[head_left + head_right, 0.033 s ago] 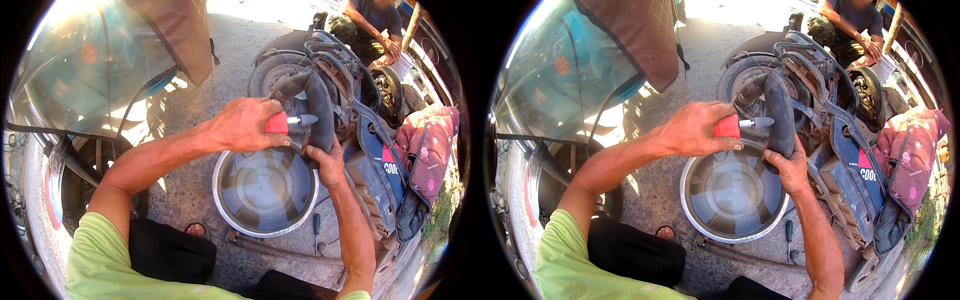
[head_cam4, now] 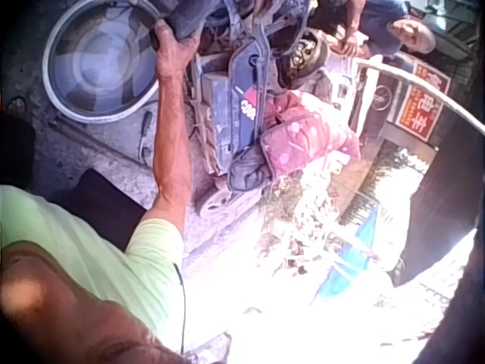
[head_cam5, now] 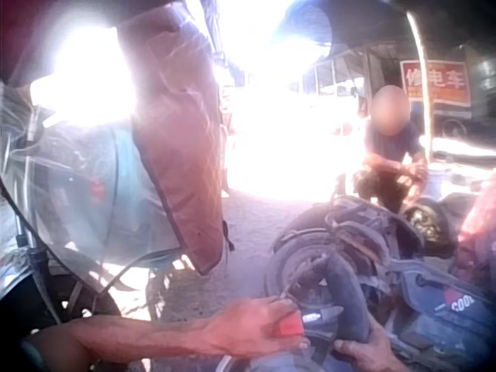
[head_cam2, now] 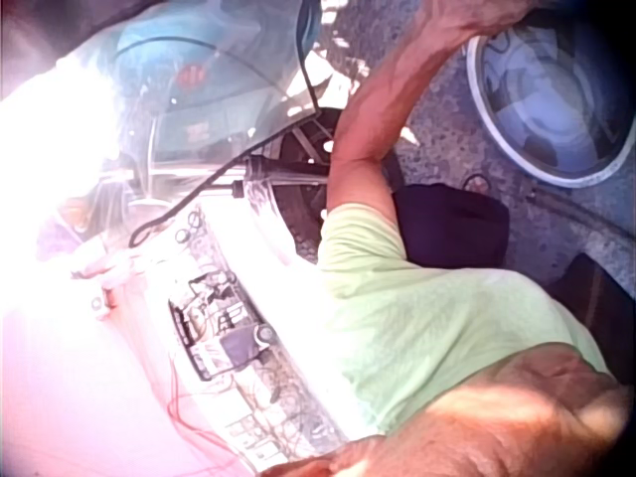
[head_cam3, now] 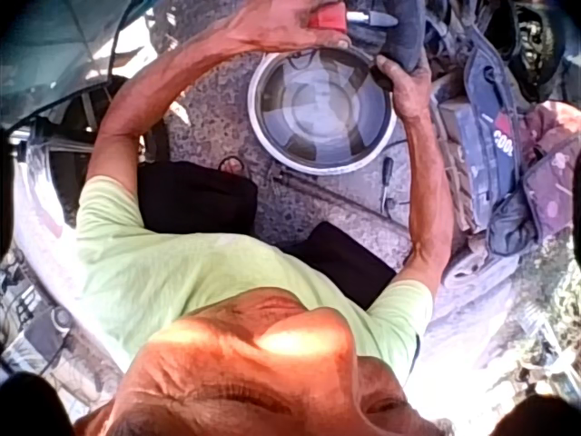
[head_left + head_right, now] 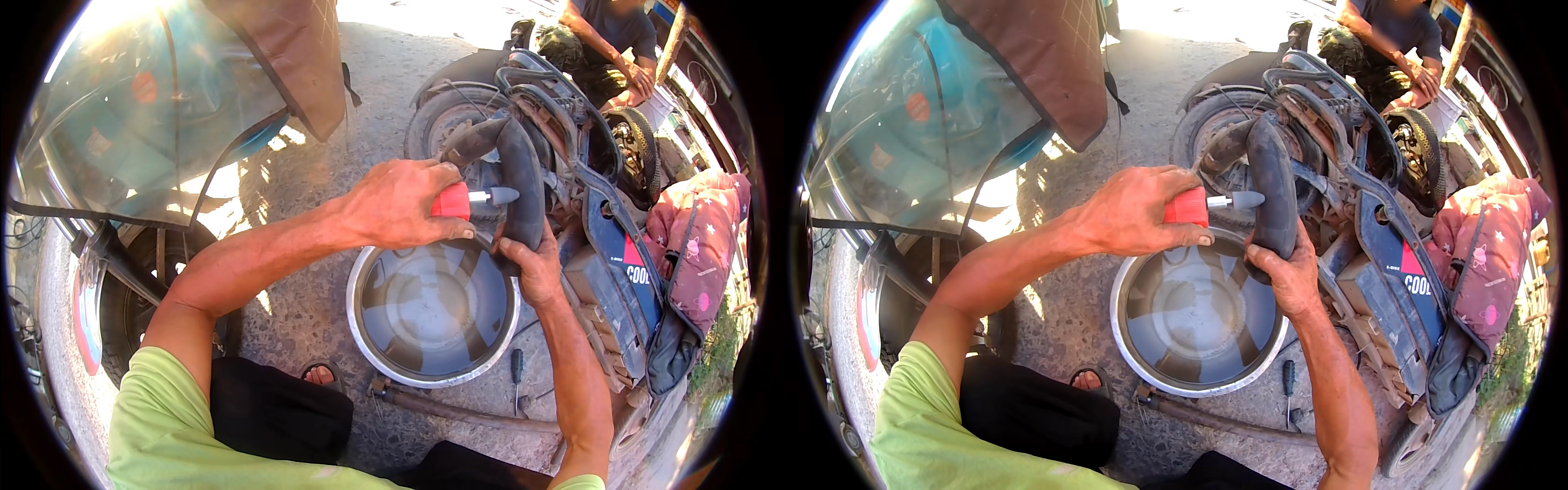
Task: The person uses a handheld electric grinder to smooth the surface of a motorcycle inner tube held over a metal bowl. After grinding, the person inspects the tube by hand and places it on the motorcycle frame.
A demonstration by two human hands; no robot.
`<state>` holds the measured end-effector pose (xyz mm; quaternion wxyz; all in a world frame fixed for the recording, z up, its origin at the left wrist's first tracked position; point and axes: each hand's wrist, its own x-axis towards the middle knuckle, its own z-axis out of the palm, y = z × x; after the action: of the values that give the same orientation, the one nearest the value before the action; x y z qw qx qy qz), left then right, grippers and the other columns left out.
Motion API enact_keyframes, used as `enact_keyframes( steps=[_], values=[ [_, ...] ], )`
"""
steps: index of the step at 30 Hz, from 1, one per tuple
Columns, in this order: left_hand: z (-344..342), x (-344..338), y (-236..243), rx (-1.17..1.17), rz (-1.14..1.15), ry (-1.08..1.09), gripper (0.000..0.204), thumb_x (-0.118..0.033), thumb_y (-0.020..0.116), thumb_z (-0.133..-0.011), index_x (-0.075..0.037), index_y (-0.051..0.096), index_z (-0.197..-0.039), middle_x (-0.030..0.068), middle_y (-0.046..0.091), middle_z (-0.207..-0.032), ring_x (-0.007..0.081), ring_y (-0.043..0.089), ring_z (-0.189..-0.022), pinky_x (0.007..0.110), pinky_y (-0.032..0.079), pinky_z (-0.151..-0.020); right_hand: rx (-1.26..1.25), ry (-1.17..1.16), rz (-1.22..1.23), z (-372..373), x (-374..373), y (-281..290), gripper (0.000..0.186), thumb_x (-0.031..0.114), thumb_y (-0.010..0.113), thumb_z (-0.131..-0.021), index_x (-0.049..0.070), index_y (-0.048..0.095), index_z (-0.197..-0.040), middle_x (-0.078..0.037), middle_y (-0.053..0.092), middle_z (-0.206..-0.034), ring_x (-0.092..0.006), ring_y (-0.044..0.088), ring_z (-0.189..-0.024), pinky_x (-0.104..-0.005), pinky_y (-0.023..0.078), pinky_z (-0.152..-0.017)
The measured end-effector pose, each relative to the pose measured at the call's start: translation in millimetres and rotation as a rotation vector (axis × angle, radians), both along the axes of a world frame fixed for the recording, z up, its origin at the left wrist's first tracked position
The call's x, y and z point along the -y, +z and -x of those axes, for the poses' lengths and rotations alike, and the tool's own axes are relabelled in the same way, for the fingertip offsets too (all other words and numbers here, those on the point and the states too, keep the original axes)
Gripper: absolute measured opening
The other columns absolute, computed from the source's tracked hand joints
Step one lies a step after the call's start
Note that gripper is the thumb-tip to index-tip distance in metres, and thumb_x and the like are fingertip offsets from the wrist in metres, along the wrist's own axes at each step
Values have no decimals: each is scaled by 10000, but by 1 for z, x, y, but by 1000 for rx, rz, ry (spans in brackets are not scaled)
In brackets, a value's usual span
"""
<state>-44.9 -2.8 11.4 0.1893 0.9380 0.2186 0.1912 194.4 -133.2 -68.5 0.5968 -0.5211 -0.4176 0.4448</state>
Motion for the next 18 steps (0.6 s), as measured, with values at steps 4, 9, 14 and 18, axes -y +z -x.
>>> enact_keyframes(
  steps=[4, 9, 14, 18],
  values=[
    [-1, 2, 2, -6, -3, 0, 608, -530, 832, -832, 11, 665, -1053, 241, 707, -1006, 465, 706, -945, 537, 557, -814, 13, -2, -3, 0, 0, -1, 472, 86, 746, -832, 36, 595, -1277, -46, 702, -958, -139, 665, -837, -321, 549, -807],
    [-4, 3, -2, 41, -60, -8, 639, -543, 850, -820, -8, 700, -1136, 207, 711, -970, 424, 710, -891, 500, 564, -771, 38, 12, -3, 0, -1, -3, 498, 68, 754, -833, 32, 595, -1303, -47, 708, -965, -138, 668, -846, -326, 551, -815],
    [-6, 3, 1, 36, -57, -18, 644, -533, 853, -817, -2, 699, -1147, 210, 713, -973, 425, 712, -894, 501, 566, -776, 58, 2, 19, 2, 1, 2, 511, 48, 759, -837, 32, 596, -1321, -50, 714, -975, -140, 674, -860, -329, 555, -828],
    [-11, 5, 4, 8, -43, -15, 636, -521, 854, -819, 3, 697, -1143, 211, 714, -985, 426, 711, -899, 502, 566, -781, 79, -7, 31, 2, 2, 1, 512, 45, 760, -838, 36, 596, -1323, -50, 722, -985, -140, 678, -870, -325, 556, -836]
  ],
)
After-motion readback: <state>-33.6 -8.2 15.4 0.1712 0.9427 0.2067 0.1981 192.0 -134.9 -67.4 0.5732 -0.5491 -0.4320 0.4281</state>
